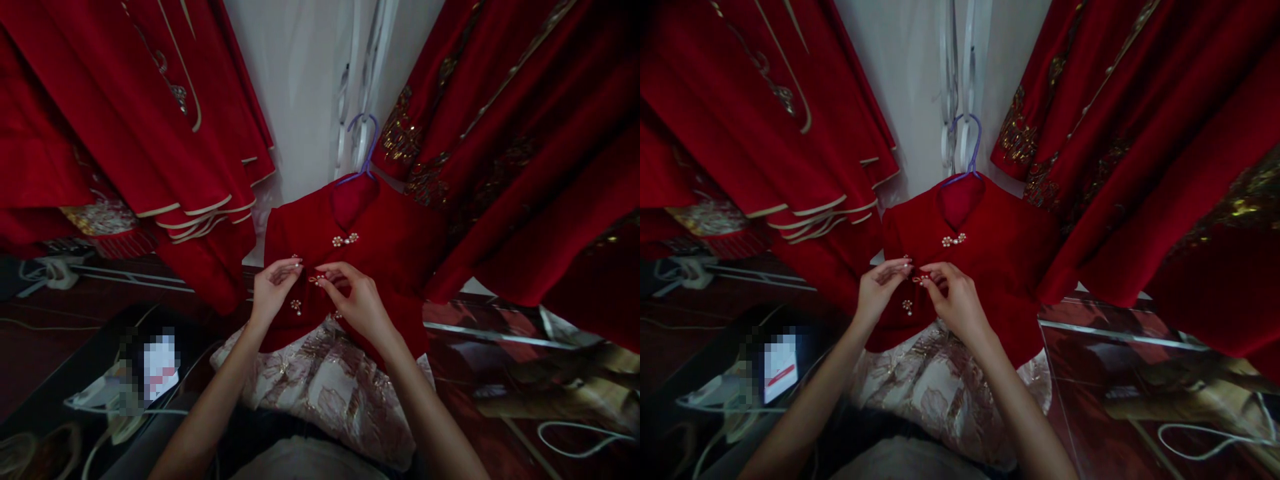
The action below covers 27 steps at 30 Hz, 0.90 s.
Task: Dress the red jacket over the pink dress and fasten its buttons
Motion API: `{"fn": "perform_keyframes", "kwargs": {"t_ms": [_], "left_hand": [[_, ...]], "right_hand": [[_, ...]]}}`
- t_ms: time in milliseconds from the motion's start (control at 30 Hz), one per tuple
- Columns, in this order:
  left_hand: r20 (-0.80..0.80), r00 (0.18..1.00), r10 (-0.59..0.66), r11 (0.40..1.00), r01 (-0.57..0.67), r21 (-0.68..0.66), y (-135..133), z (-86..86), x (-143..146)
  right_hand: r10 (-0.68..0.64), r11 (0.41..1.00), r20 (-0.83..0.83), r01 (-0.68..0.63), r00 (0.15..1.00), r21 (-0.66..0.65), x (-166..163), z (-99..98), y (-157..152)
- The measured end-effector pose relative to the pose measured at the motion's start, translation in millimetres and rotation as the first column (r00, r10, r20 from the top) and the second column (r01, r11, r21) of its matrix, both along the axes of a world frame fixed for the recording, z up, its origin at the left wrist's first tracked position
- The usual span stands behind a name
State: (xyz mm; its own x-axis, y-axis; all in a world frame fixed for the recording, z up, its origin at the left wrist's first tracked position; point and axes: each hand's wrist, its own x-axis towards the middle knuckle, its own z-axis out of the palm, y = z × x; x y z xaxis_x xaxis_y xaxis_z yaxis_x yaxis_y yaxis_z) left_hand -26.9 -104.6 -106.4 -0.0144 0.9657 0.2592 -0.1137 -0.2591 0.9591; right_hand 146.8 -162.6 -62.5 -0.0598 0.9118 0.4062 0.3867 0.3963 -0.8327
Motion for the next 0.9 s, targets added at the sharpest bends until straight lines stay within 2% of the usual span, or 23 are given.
{"fn": "perform_keyframes", "kwargs": {"t_ms": [133, 200, 267, 367, 500, 567, 667, 900], "left_hand": [[0.097, 0.992, -0.082, 0.99, 0.092, -0.106, 6, 8.1, 1], [0.136, 0.979, -0.148, 0.974, 0.169, -0.15, 16, 7.4, 7], [0.124, 0.97, -0.208, 0.962, 0.226, -0.151, 25, 4.2, 16], [0.076, 0.969, -0.234, 0.962, 0.242, -0.122, 32, -2.2, 26], [0.099, 0.985, -0.14, 0.984, 0.15, -0.101, 34, -8.8, 28], [0.104, 0.99, -0.099, 0.991, 0.107, -0.082, 35, -11.1, 25], [0.088, 0.992, -0.088, 0.994, 0.094, -0.062, 37, -13.7, 22], [0.042, 0.996, -0.078, 0.996, 0.08, -0.043, 37, -15.7, 25]], "right_hand": [[0.088, 0.99, -0.097, -0.098, 0.991, -0.105, 16, 36.0, -24], [0.126, 0.982, -0.163, -0.147, 0.978, -0.122, 19, 47.5, -17], [0.139, 0.983, -0.195, -0.159, 0.971, -0.09, 18, 47.0, 0], [0.105, 0.994, -0.175, -0.108, 0.979, -0.006, 10, 20.5, 33], [0.026, 0.997, -0.108, -0.018, 0.994, 0.072, -1, -33.1, 67], [-0.026, 0.996, -0.092, 0.033, 0.995, 0.083, -4, -50.3, 75], [-0.1, 0.989, -0.1, 0.11, 0.99, 0.096, -7, -59.0, 79], [-0.181, 0.965, -0.095, 0.195, 0.979, 0.177, -18, -58.4, 73]]}}
